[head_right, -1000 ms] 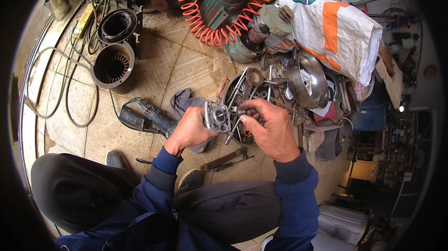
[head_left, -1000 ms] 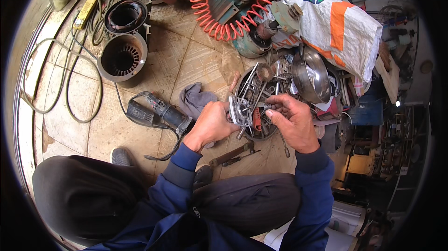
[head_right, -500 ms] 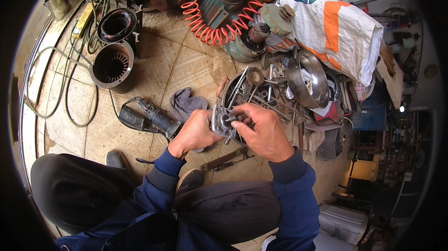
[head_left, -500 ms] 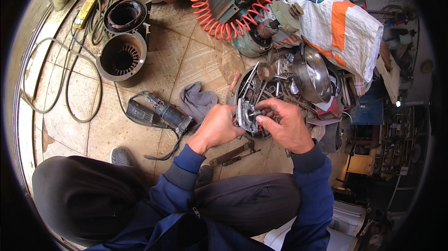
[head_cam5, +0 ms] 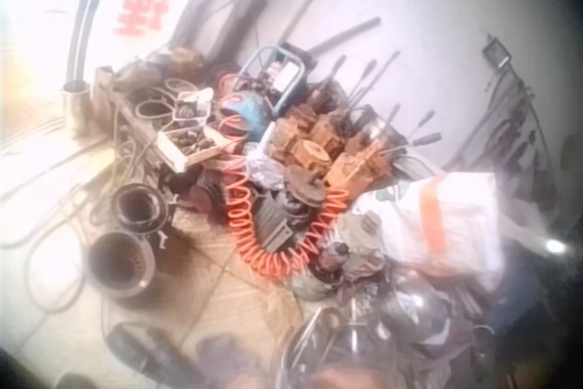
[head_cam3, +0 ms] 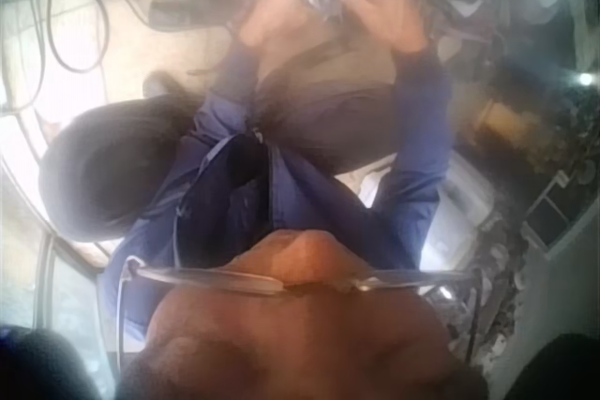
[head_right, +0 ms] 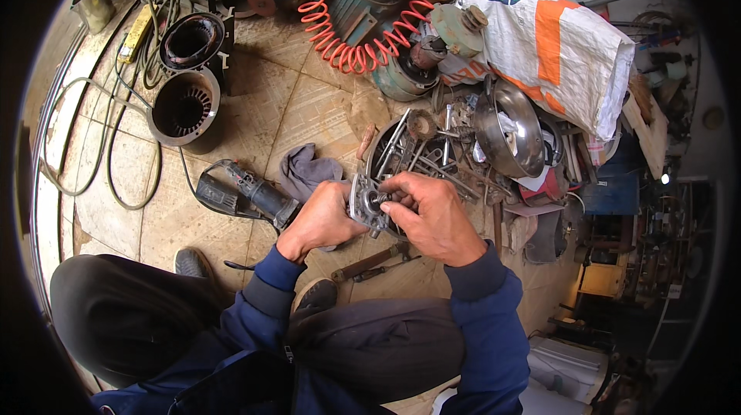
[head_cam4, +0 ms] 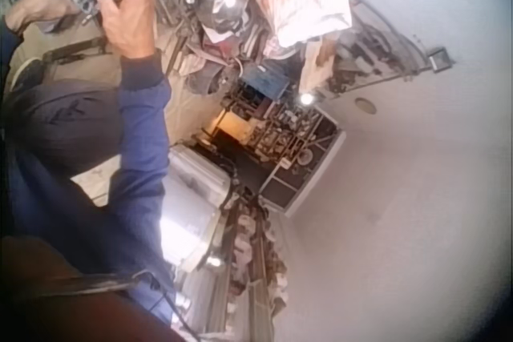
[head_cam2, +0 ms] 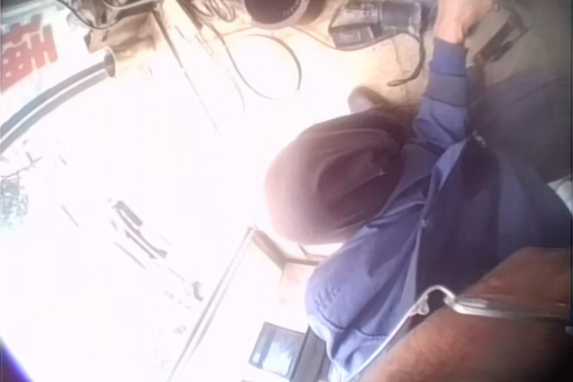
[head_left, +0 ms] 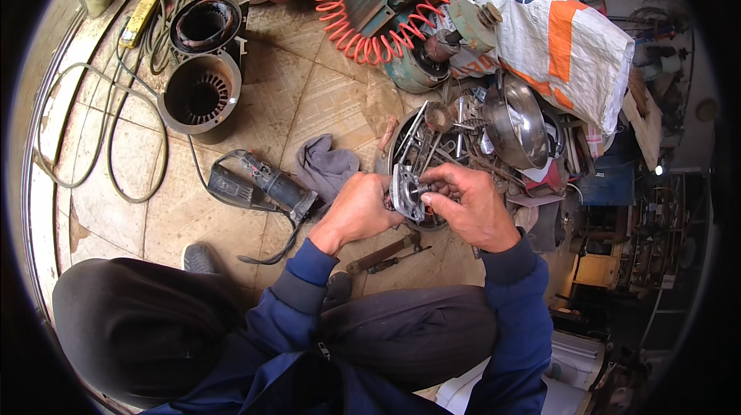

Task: The person is sitting on the floor in a workshop, disassembling and inspecting a mechanical part. They use a screwdriver to remove screws and separate components, then examine the internal parts.

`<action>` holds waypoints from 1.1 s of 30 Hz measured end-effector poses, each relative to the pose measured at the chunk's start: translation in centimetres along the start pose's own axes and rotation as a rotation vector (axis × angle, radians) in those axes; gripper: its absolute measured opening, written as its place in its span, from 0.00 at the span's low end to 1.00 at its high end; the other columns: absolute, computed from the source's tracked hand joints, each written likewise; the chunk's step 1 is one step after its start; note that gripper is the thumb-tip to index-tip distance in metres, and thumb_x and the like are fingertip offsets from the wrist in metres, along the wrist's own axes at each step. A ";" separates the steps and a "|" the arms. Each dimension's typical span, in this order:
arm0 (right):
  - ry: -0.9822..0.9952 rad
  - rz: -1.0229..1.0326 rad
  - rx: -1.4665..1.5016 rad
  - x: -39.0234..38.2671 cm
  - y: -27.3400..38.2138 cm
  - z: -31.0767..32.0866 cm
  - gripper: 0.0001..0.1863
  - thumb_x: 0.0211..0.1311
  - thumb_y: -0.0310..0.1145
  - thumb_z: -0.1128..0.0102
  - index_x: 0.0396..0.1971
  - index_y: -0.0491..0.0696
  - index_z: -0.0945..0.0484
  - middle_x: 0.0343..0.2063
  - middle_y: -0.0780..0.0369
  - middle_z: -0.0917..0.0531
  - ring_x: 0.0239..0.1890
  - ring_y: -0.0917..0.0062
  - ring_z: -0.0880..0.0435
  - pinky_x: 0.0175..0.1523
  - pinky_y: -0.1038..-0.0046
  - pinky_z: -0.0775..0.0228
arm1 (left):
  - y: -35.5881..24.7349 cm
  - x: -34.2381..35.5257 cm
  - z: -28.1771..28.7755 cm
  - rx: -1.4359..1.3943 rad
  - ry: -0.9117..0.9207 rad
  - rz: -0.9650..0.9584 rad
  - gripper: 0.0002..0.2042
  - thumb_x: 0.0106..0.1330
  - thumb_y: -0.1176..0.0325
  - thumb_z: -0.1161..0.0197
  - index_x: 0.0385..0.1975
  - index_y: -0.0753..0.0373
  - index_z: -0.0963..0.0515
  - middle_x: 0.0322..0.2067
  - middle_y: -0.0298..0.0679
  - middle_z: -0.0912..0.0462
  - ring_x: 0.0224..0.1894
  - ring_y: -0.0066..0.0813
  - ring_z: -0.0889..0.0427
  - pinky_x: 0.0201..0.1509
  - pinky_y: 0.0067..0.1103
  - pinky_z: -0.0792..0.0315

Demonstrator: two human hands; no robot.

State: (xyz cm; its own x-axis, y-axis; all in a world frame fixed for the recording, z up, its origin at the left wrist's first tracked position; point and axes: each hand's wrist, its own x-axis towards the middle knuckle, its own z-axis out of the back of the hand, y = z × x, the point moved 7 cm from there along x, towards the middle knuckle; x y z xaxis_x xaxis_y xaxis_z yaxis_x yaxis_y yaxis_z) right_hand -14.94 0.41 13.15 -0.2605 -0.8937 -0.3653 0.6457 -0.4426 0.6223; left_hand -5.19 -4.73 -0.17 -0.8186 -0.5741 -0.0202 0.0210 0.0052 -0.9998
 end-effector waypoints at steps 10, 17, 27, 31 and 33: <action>0.005 0.050 -0.079 0.1 0.9 -0.4 0.11 0.62 0.25 0.34 0.43 0.38 0.18 0.27 0.62 0.17 0.28 0.84 0.21 0.34 0.77 0.27 | 0.0 0.0 -0.2 0.023 0.025 0.019 0.13 0.47 0.65 0.25 0.28 0.67 0.17 0.24 0.55 0.18 0.30 0.57 0.17 0.37 0.36 0.23; -0.149 0.083 -0.035 -0.6 1.7 1.3 0.10 0.62 0.23 0.35 0.42 0.37 0.19 0.30 0.59 0.16 0.31 0.81 0.18 0.37 0.76 0.25 | 0.7 -0.2 -0.2 -0.069 0.028 0.020 0.12 0.49 0.68 0.24 0.31 0.66 0.15 0.25 0.51 0.16 0.29 0.43 0.14 0.38 0.31 0.22; -0.298 0.046 0.134 -1.2 0.9 2.9 0.12 0.65 0.24 0.36 0.46 0.36 0.22 0.34 0.61 0.16 0.35 0.84 0.19 0.43 0.78 0.24 | 0.6 -0.6 0.1 -0.513 0.032 -0.048 0.16 0.50 0.76 0.24 0.40 0.67 0.16 0.34 0.32 0.11 0.35 0.16 0.19 0.42 0.21 0.22; -0.294 0.045 0.110 -1.0 0.9 2.9 0.12 0.63 0.24 0.36 0.45 0.36 0.22 0.34 0.61 0.16 0.35 0.82 0.18 0.43 0.77 0.23 | -0.1 -0.6 0.7 -0.426 0.099 -0.033 0.18 0.51 0.75 0.24 0.43 0.66 0.18 0.37 0.32 0.12 0.39 0.18 0.18 0.48 0.21 0.23; -0.297 0.047 0.091 -1.0 0.9 3.0 0.12 0.63 0.24 0.36 0.45 0.36 0.22 0.34 0.60 0.16 0.35 0.81 0.17 0.43 0.77 0.23 | -1.0 -0.3 1.2 -0.579 0.010 -0.014 0.16 0.52 0.76 0.25 0.41 0.66 0.19 0.34 0.31 0.14 0.37 0.17 0.19 0.45 0.21 0.24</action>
State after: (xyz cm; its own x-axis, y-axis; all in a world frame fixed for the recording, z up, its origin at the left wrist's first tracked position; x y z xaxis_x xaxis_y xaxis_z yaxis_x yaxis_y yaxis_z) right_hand -16.20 0.69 16.13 -0.4389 -0.8899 -0.1245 0.5987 -0.3930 0.6979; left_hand -4.27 -5.55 0.86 -0.8219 -0.5696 -0.0043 -0.3052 0.4467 -0.8410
